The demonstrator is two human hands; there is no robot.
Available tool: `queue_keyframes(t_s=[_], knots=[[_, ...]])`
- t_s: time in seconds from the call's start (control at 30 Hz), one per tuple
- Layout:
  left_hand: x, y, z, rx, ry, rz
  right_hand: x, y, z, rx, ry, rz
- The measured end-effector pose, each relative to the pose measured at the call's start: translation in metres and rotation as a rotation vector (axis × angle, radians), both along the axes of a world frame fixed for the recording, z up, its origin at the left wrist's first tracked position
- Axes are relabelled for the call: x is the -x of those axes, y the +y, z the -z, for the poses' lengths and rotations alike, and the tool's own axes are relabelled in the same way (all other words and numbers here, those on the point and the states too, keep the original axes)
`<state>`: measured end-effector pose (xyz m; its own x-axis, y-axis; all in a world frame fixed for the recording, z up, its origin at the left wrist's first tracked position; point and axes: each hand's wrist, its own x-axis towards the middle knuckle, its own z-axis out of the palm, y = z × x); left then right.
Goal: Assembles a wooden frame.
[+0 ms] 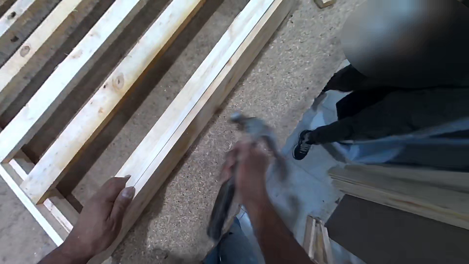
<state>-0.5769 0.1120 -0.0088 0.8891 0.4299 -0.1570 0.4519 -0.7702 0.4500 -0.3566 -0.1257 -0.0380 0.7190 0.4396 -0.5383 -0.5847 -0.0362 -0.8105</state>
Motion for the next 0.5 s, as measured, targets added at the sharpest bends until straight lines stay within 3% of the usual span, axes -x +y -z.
queue_keyframes(t_s=[0.07,0.1,0.13,0.27,0.3,0.33,0.4,0.43,0.5], knots=[[0.001,0.000,-0.001,0.006,0.016,-0.008,0.011,0.007,-0.009,0.079,-0.004,-0.499],[0.000,0.001,-0.002,0.008,0.018,-0.006,0.011,0.006,-0.009,0.076,-0.010,-0.604],[0.000,0.001,-0.002,0.009,0.018,-0.006,0.009,-0.001,-0.008,0.053,-0.001,-0.551],[-0.001,-0.001,-0.001,-0.004,0.004,-0.014,-0.014,-0.014,0.002,-0.073,0.032,0.221],[-0.001,-0.002,-0.002,-0.005,0.008,-0.014,-0.012,-0.007,0.004,-0.071,0.026,0.242],[-0.001,-0.002,-0.003,-0.004,0.012,-0.017,-0.004,0.000,0.006,-0.053,0.006,0.119],[-0.002,-0.002,-0.004,-0.003,0.031,-0.028,0.008,0.009,0.005,0.002,0.028,-0.321],[-0.002,-0.002,-0.005,-0.001,0.040,-0.029,0.007,0.008,0.005,0.021,0.027,-0.434],[-0.003,-0.002,-0.006,0.002,0.036,-0.029,0.000,-0.003,0.008,-0.031,0.044,-0.297]])
